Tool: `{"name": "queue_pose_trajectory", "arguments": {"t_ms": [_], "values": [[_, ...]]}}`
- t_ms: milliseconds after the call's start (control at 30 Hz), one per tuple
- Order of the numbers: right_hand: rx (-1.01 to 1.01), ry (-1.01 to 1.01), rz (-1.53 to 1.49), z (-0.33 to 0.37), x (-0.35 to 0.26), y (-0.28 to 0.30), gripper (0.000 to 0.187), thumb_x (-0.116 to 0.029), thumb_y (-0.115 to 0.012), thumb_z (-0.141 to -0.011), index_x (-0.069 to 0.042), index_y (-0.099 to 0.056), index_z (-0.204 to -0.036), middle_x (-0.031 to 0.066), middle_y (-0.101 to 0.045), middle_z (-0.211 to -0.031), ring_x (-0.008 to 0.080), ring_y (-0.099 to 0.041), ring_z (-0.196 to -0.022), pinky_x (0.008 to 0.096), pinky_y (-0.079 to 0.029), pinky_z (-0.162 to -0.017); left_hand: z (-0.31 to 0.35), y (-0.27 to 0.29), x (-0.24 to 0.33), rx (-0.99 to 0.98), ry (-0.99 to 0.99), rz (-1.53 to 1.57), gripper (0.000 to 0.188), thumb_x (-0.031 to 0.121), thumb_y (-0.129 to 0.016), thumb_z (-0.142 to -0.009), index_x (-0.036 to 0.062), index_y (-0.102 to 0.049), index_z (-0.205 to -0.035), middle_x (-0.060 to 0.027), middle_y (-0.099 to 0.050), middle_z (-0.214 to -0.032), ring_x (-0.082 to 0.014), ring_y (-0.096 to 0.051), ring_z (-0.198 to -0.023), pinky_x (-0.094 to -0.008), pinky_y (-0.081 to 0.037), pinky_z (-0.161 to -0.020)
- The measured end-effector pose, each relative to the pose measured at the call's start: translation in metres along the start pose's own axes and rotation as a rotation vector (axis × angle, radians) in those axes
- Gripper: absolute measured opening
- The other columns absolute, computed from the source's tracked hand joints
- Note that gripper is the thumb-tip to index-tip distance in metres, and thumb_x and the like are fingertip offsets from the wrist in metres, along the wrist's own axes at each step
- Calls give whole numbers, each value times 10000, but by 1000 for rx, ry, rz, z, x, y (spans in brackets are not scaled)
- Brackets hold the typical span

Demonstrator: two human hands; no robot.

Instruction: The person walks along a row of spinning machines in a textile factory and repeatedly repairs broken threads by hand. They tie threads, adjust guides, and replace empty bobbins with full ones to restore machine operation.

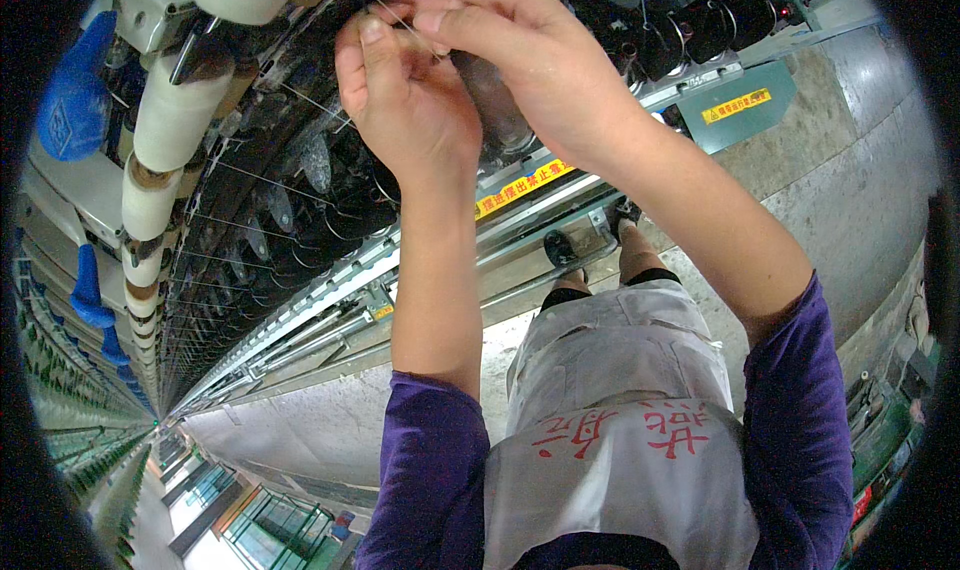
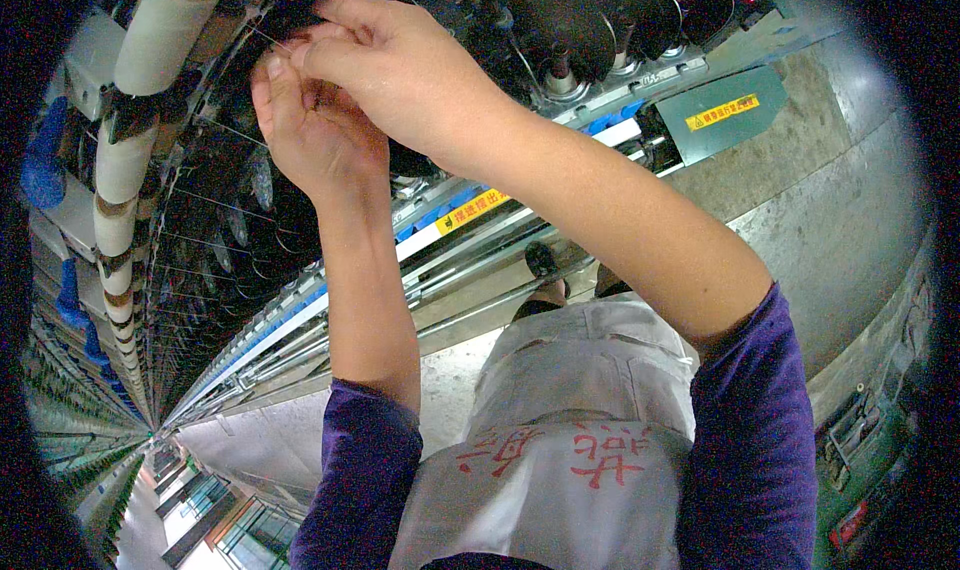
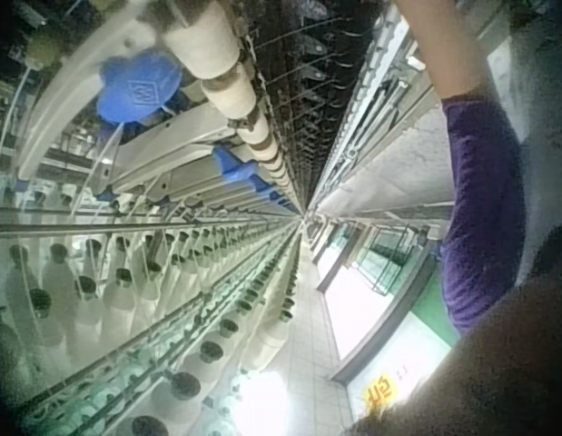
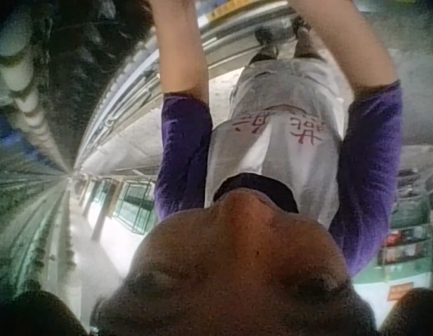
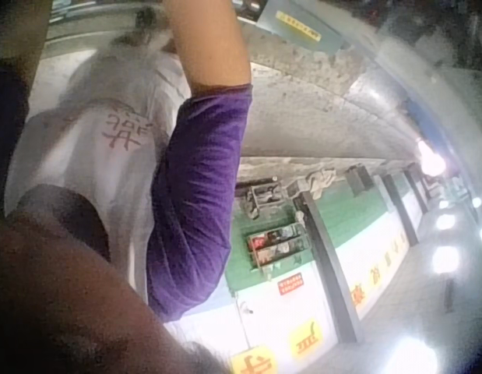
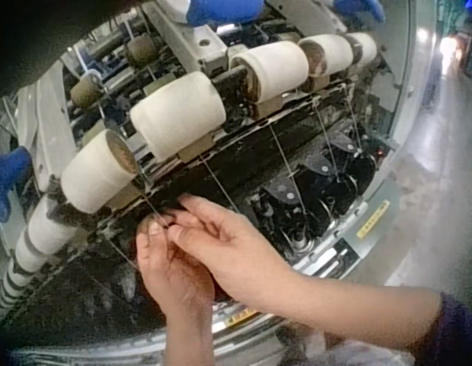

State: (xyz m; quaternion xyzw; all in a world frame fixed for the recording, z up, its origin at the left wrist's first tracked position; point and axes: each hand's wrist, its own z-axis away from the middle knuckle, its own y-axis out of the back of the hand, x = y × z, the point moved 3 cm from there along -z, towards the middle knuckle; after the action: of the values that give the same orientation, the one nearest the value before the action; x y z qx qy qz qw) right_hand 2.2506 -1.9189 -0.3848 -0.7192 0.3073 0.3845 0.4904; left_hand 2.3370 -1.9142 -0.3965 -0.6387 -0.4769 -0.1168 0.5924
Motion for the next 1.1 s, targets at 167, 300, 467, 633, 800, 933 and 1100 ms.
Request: {"name": "queue_pose_trajectory", "arguments": {"t_ms": [167, 300, 467, 633, 800, 933, 1100], "values": [[-30, -79, 136, -2, -11, 6, 191, -180, -571, -835, 1, -564, -896, 33, -587, -786, 82, -518, -750, 237, -422, -691, -2, -9, 1, -109, 10, -5, 135, 122, -470, -919, 0, -521, -892, -59, -576, -796, -101, -544, -690, -215, -454, -648], [-135, -201, 141, 4, -20, 6, 366, -171, -557, -864, 40, -508, -1159, 73, -607, -1033, 94, -537, -968, 218, -400, -872, 2, -5, 4, -40, 52, -98, 131, 141, -477, -916, 14, -509, -920, -70, -583, -822, -128, -579, -717, -224, -483, -612], [-132, -108, 60, 4, -20, 4, 478, -162, -543, -862, 85, -408, -1248, 133, -555, -1174, 149, -512, -1080, 262, -394, -922, 8, 9, 6, 71, 50, -129, 171, 182, -492, -910, 17, -501, -950, -78, -568, -935, -173, -565, -857, -308, -487, -778], [-118, -116, 194, 5, -15, 6, 521, -154, -541, -860, 90, -364, -1285, 154, -527, -1219, 168, -504, -1108, 274, -381, -952, 4, 11, 2, -32, 21, -112, 183, 184, -500, -908, 16, -505, -980, -70, -578, -932, -156, -563, -851, -287, -472, -779], [-151, -109, 43, 7, -16, 5, 529, -156, -543, -862, 95, -358, -1289, 157, -525, -1221, 173, -502, -1109, 268, -377, -955, 4, 12, -2, -64, -1, -52, 173, 178, -508, -902, 15, -519, -958, -69, -582, -928, -151, -562, -836, -279, -473, -763], [-117, -86, 122, 8, -15, 6, 516, -150, -539, -863, 98, -365, -1280, 148, -530, -1211, 169, -503, -1106, 265, -378, -953, 2, 11, -2, -76, -2, -56, 172, 176, -508, -902, 12, -523, -951, -71, -585, -918, -153, -564, -829, -277, -475, -752], [-128, -90, 65, 7, -14, 6, 464, -150, -533, -868, 86, -408, -1248, 113, -573, -1128, 134, -526, -1040, 243, -402, -907, 0, 6, -3, -89, 30, -69, 166, 179, -511, -903, 17, -525, -933, -69, -580, -899, -149, -561, -796, -273, -476, -721]]}}
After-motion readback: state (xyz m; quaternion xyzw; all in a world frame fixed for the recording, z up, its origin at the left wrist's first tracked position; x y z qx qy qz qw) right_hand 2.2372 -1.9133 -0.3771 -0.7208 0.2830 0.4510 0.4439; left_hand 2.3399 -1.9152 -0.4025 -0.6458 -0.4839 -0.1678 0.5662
